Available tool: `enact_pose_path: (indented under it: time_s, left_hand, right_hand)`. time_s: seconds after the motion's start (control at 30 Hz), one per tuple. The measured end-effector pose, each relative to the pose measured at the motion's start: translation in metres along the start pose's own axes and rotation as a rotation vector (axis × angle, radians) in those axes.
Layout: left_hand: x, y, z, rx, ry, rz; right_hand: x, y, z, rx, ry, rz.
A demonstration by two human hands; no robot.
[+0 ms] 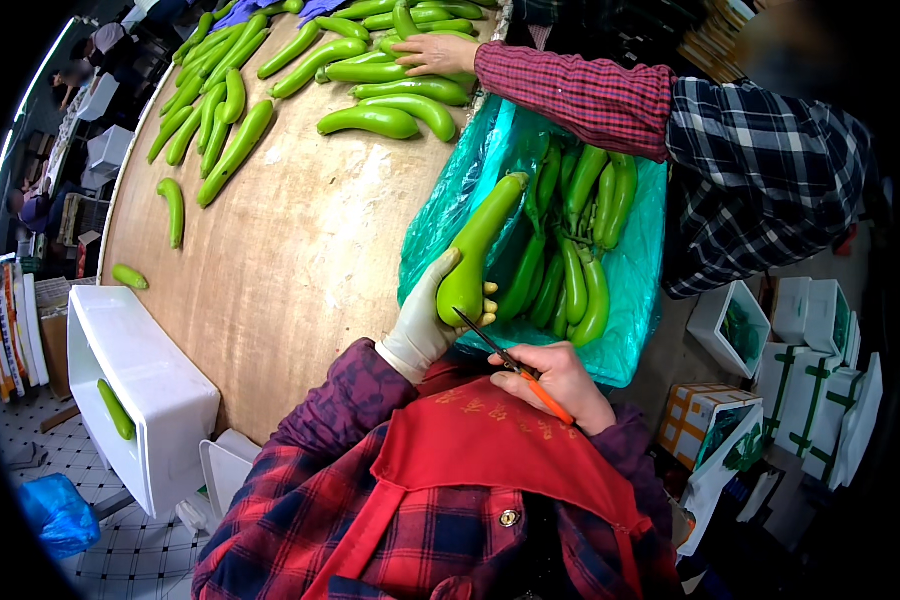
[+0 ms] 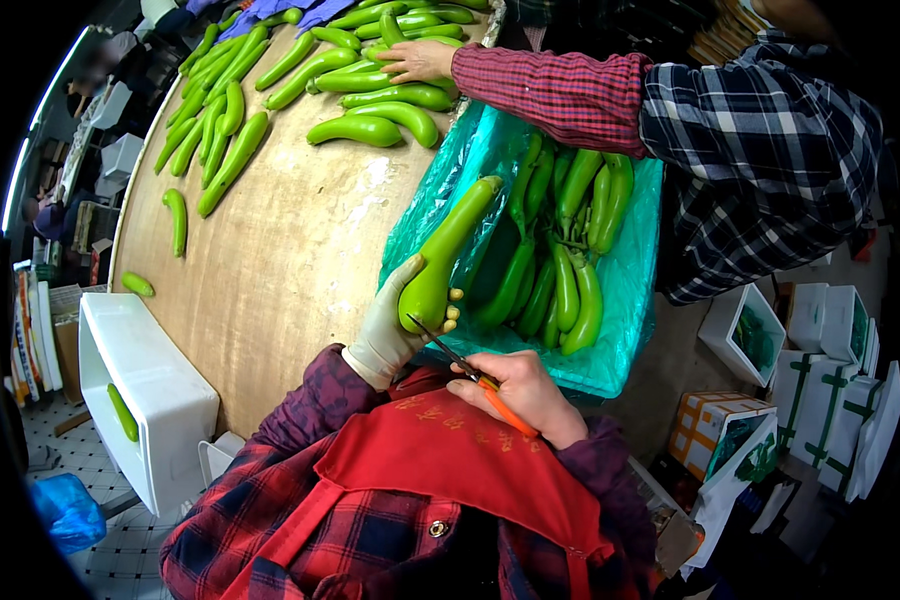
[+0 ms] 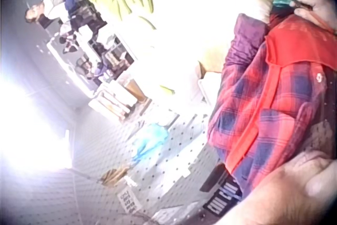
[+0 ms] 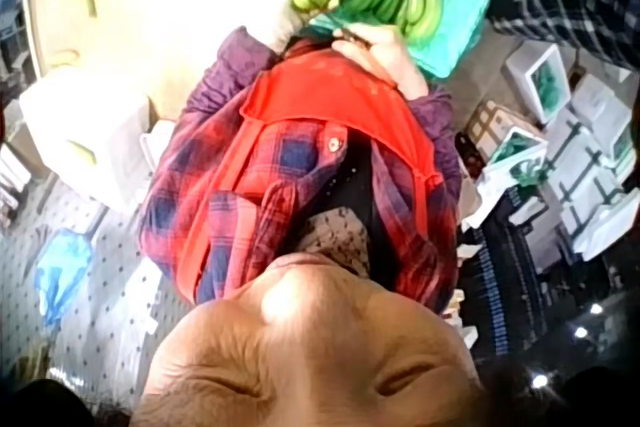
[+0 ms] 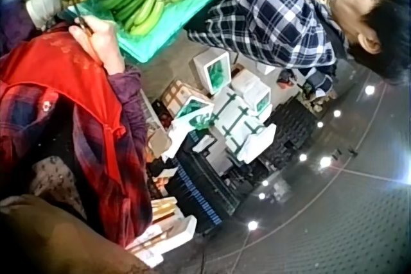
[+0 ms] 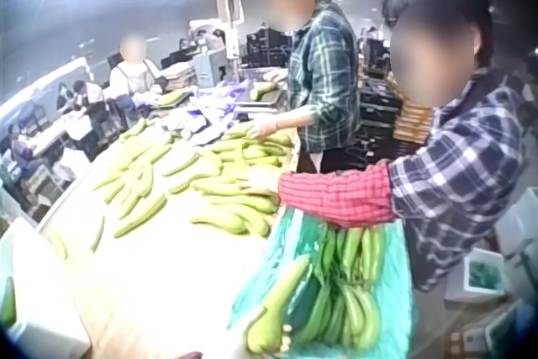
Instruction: The person trims the stems of green vegetables using scissors and places them into a green bin. The person also moves vegetables on the table and handles a white bin during the process.
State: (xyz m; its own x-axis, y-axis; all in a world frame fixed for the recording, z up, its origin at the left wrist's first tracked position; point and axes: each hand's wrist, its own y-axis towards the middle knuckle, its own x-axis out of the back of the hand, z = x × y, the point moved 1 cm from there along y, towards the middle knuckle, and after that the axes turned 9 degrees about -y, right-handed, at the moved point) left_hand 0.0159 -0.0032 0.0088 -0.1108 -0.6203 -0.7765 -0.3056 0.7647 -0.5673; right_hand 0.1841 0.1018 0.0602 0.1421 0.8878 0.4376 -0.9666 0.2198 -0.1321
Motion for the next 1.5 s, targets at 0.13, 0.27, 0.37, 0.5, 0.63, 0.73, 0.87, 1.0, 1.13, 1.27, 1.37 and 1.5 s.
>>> enact_pose_path:
  time_s: [0.13, 0.27, 0.37, 0.5, 0.63, 0.73, 0.87, 1.0, 1.13, 1.27, 1.37, 1.5]
  left_hand:
    - [-0.003, 0.001, -0.001, 0.006, -0.01, -0.009]
    - [0.002, 0.003, -0.004, -0.026, 0.023, 0.117]
    - [-0.003, 0.001, -0.009, -0.079, 0.017, 0.056]
    - [-0.006, -0.001, -0.011, -0.149, 0.036, -0.023]
    - [-0.004, 0.0, -0.01, -0.159, 0.052, -0.039]
    - [-0.005, 0.0, -0.01, -0.156, 0.07, -0.045]
    - [-0.005, 0.001, -0.011, -0.122, 0.064, -0.036]
    - [-0.009, -0.005, -0.011, -0.11, 0.034, 0.002]
    - [-0.009, -0.002, -0.015, -0.036, -0.107, 0.016]
    - [-0.015, -0.01, -0.015, 0.01, -0.158, 0.034]
    - [-0.014, -0.011, -0.015, 0.018, -0.169, 0.024]
    - [-0.007, -0.007, -0.015, 0.089, -0.228, 0.122]
  right_hand:
    - [-0.003, 0.005, -0.014, 0.023, 0.006, -0.042]
    - [0.006, 0.003, -0.024, -0.221, -0.029, -0.137]
    - [0.016, -0.002, -0.008, -0.189, -0.035, -0.077]
    - [0.009, 0.0, 0.001, 0.044, -0.035, -0.071]
    - [0.004, 0.003, -0.002, 0.086, -0.064, -0.066]
    - [0.002, 0.006, -0.004, 0.095, -0.054, -0.088]
    - [0.002, 0.007, -0.01, 0.055, -0.068, -0.116]
    - [0.01, 0.001, -0.011, -0.094, -0.086, -0.133]
    - [0.015, 0.001, 0.01, 0.004, -0.065, -0.103]
    - [0.01, 0.0, 0.01, 0.072, -0.058, -0.071]
    - [0.007, 0.002, 0.012, 0.074, -0.067, -0.041]
    - [0.003, 0.001, 0.012, 0.097, -0.053, -0.072]
